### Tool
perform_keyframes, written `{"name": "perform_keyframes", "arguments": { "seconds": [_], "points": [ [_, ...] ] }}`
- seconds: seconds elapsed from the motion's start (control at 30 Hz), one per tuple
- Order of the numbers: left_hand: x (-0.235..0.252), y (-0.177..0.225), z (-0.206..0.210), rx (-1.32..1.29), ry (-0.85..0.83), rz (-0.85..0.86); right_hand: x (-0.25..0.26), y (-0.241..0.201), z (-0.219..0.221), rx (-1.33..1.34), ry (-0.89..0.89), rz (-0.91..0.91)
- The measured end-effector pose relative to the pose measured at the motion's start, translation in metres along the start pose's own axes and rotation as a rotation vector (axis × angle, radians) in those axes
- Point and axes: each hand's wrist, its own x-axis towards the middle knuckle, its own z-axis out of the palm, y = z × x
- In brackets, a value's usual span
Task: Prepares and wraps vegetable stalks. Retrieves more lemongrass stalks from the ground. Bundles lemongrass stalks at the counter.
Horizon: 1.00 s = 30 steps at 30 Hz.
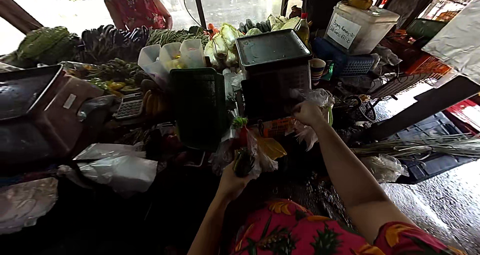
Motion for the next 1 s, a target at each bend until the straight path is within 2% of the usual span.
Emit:
{"name": "perform_keyframes", "arguments": {
  "seconds": [0.1,0.2,0.4,0.53,0.6,0.8,1.0],
  "points": [
    [-0.006,0.0,-0.005,-0.013,0.021,-0.01,0.006,-0.03,0.004,0.084,0.101,0.054],
    [-0.014,-0.001,-0.011,-0.027,0.056,-0.017,0.023,-0.037,0.012,0.033,0.054,0.176],
    [-0.021,-0.017,-0.019,-0.08,0.091,-0.039,0.03,-0.027,0.01,0.179,0.109,0.054],
    [-0.02,-0.017,-0.017,-0.104,0.092,-0.042,0.028,-0.036,0.007,0.007,-0.012,0.136],
    [-0.019,-0.015,-0.016,-0.105,0.083,-0.033,0.033,-0.033,0.015,0.016,-0.003,0.132],
    [-0.018,-0.014,-0.018,-0.081,0.066,-0.027,0.033,-0.027,0.016,0.347,0.165,0.037],
    [-0.018,-0.012,-0.019,-0.083,0.068,-0.034,0.041,-0.018,0.014,0.556,0.154,0.006]
  ]
}}
